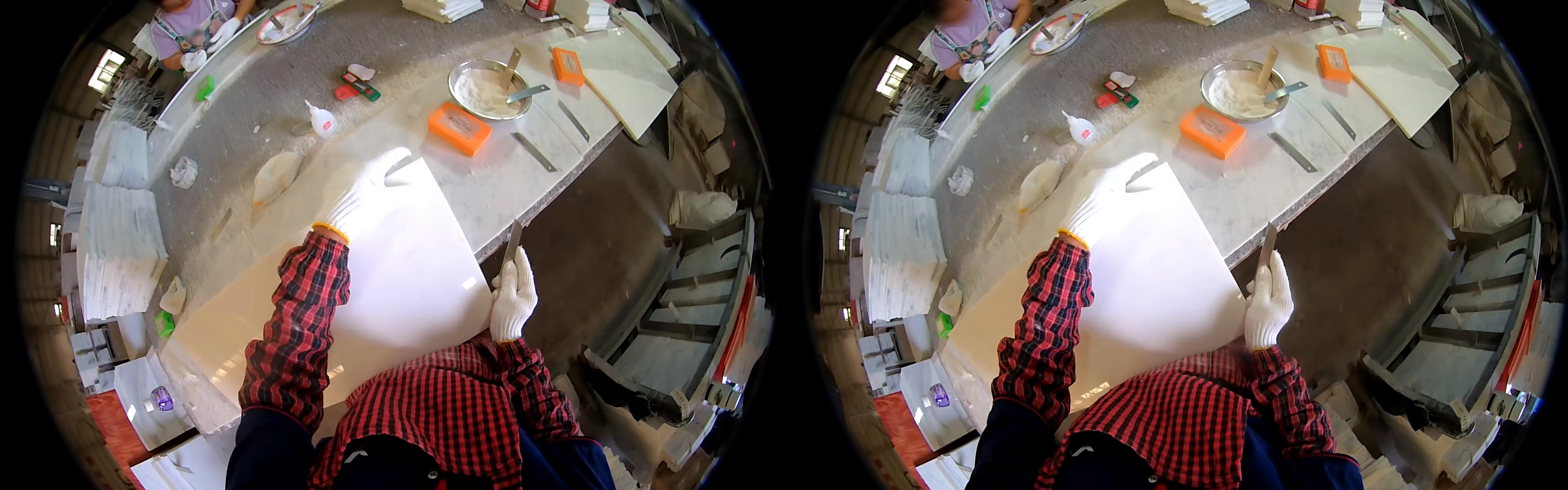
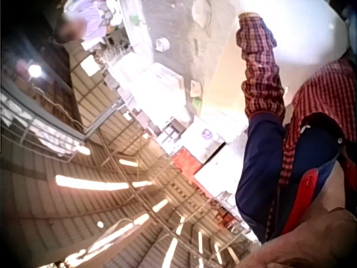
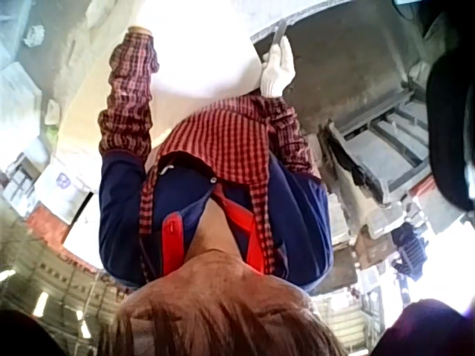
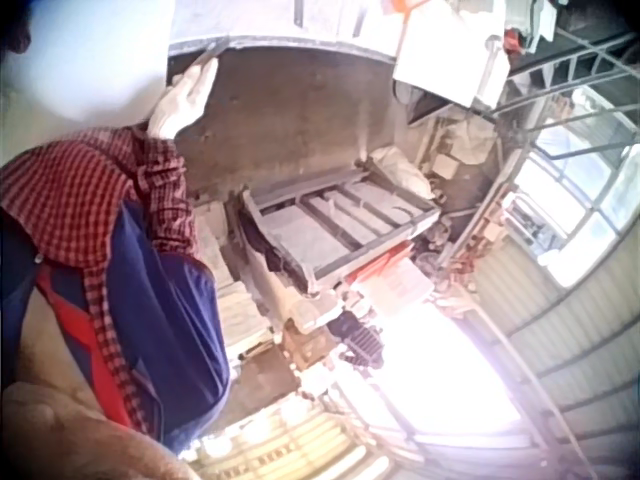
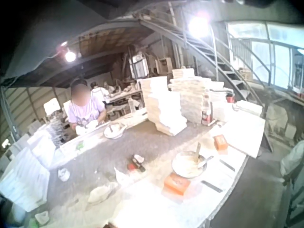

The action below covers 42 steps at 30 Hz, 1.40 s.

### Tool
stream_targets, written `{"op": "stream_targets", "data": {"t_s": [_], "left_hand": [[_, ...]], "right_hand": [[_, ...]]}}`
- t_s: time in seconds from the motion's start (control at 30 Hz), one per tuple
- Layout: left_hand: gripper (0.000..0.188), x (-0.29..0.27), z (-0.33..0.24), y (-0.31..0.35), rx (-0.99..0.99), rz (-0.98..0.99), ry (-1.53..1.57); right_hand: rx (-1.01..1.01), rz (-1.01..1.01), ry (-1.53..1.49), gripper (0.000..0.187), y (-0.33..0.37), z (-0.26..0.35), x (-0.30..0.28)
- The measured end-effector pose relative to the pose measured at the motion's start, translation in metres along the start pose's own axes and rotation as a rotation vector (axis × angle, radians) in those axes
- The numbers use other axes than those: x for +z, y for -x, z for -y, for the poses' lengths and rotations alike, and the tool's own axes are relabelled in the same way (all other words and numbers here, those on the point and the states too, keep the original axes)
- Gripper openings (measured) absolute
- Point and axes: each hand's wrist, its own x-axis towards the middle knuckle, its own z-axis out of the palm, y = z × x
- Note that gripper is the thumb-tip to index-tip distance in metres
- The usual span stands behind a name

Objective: The person applies a white adhesive from a bottle onto a large white rectangular panel and spreads it evenly using a metal spatula. They repeatedly apply adhesive and smooth it across the surface, occasionally lifting and repositioning the panel on the workbench.

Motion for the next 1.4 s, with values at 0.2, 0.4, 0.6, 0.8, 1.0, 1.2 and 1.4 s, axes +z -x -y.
{"op": "stream_targets", "data": {"t_s": [0.2,0.4,0.6,0.8,1.0,1.2,1.4], "left_hand": [[0.046,0.019,0.041,-0.037,0.244,-0.091,0.001],[0.037,0.018,0.038,-0.040,0.012,-0.274,-0.020],[0.035,0.018,0.045,-0.037,0.110,-0.257,0.167],[0.036,0.000,0.016,-0.010,0.144,-0.354,0.088],[0.037,-0.035,0.057,0.105,-0.046,-0.585,-0.073],[0.038,0.032,0.093,0.253,0.233,-0.465,-0.501],[0.055,0.105,0.094,0.319,0.020,-0.459,-0.635]], "right_hand": [[-0.066,0.003,-0.030,0.042,0.000,-0.009,0.004],[-0.054,0.007,-0.010,0.045,-0.001,-0.008,0.006],[-0.092,-0.013,0.027,0.046,-0.001,-0.009,0.008],[-0.120,0.022,0.095,0.044,-0.002,-0.006,0.009],[-0.054,0.007,-0.037,0.044,0.002,-0.003,0.005],[-0.072,0.019,-0.032,0.044,0.004,0.001,0.002],[-0.032,0.074,-0.077,0.044,0.007,0.007,-0.004]]}}
